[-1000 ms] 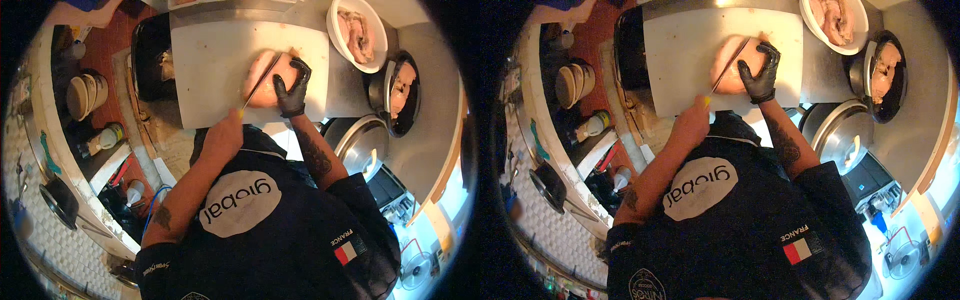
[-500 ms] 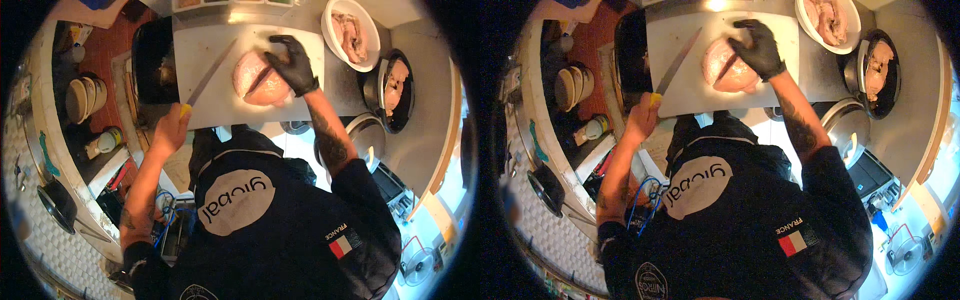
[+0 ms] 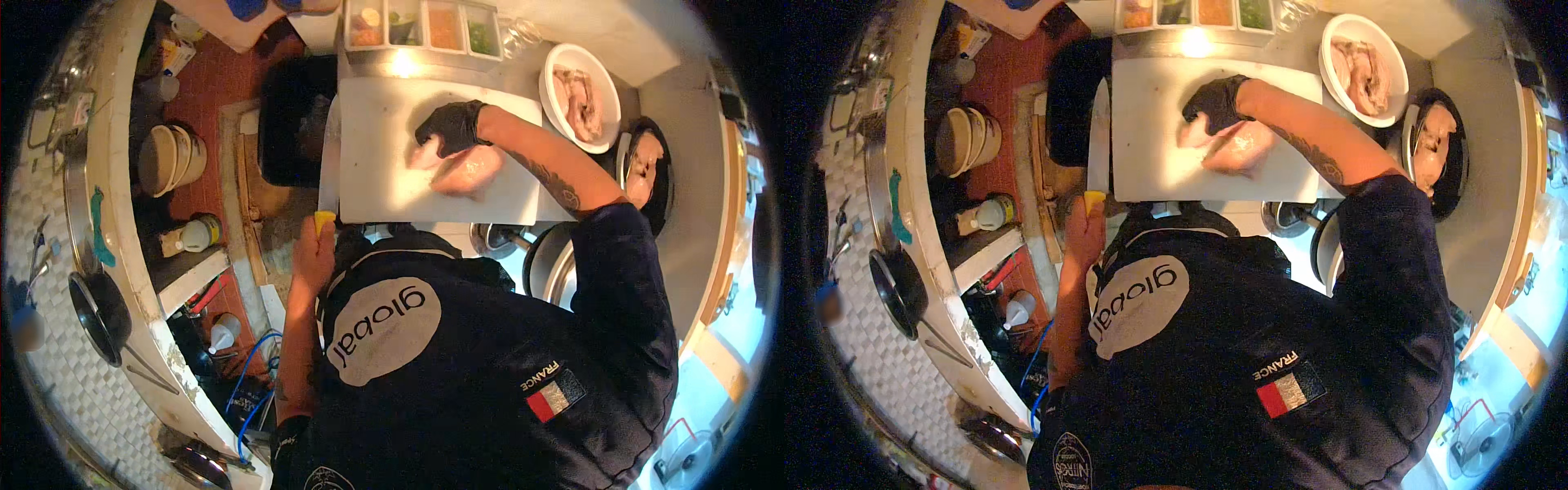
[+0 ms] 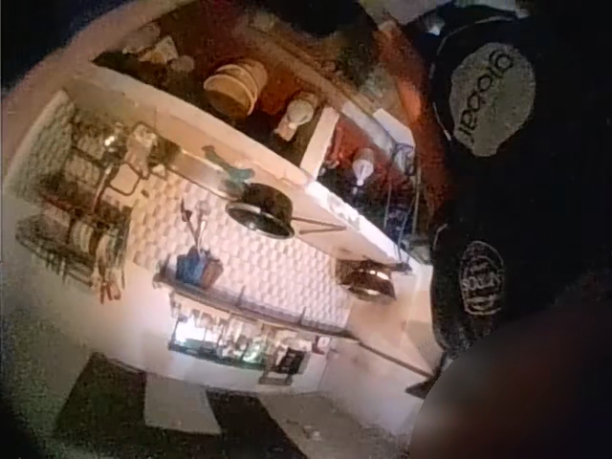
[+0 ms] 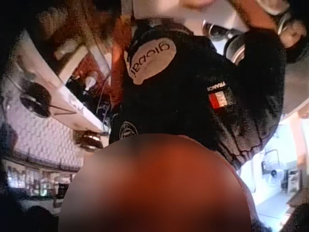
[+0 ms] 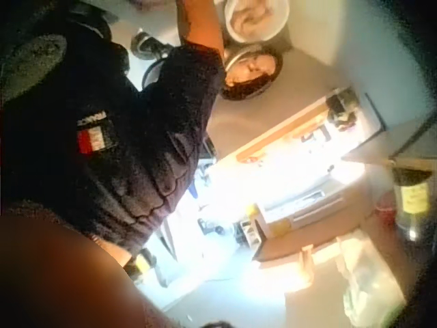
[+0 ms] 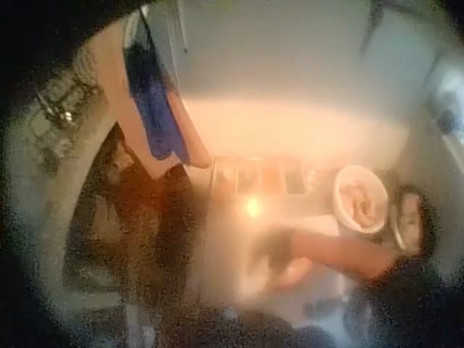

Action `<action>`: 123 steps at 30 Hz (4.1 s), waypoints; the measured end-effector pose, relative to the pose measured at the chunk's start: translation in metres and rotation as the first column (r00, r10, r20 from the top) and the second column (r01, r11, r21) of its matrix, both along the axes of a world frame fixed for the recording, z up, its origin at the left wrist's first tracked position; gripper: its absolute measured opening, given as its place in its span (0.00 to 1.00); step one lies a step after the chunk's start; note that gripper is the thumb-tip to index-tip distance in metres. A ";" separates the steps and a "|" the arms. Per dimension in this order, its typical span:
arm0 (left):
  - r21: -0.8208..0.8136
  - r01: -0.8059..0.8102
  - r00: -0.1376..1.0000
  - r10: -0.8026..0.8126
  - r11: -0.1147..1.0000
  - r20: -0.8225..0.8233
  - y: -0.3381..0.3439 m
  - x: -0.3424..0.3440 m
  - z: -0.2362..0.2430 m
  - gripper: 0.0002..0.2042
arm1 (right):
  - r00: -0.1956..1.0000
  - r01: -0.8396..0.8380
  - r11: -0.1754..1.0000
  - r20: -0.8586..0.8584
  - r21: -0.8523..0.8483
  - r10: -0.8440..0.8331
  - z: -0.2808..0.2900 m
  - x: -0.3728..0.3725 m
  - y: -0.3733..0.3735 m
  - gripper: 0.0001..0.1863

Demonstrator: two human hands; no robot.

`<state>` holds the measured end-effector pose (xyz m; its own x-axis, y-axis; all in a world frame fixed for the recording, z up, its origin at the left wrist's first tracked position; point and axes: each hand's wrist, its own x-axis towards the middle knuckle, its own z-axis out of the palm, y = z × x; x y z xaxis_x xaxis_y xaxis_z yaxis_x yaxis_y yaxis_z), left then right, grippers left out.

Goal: The person is slicing raw chicken breast on a white cutting board in a kitchen.

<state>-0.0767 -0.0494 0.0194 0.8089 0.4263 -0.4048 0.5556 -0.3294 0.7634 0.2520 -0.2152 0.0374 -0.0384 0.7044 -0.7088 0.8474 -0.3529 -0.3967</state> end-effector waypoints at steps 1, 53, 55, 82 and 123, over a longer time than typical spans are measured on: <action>-0.015 -0.004 0.999 0.004 1.000 -0.047 0.001 -0.001 0.003 0.15 | 0.999 0.016 1.000 -0.045 -0.009 -0.017 -0.006 0.010 0.005 0.20; 0.106 0.719 0.675 -0.654 0.687 -0.342 -0.118 0.135 0.066 0.09 | 0.111 0.457 -0.375 -0.470 0.806 -0.875 -0.107 -0.115 -0.113 0.28; 0.150 0.713 0.692 -0.652 0.685 -0.311 -0.125 0.150 0.048 0.10 | 0.121 0.464 -0.410 -0.515 0.785 -0.849 -0.108 -0.114 -0.112 0.28; 0.104 0.632 0.753 -0.577 0.768 -0.316 -0.129 0.136 0.008 0.11 | 0.156 0.458 -0.355 -0.467 0.815 -0.870 -0.110 -0.112 -0.114 0.28; 0.008 0.064 0.998 -0.064 0.998 0.014 0.004 -0.001 0.007 0.14 | 0.955 0.286 0.891 -0.029 0.353 -0.295 -0.036 0.032 0.043 0.33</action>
<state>-0.0773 -0.0457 0.0267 0.8403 0.3764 -0.3902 0.5224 -0.3695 0.7685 0.2844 -0.1718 0.0011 0.2207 0.8836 -0.4130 0.7396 -0.4276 -0.5197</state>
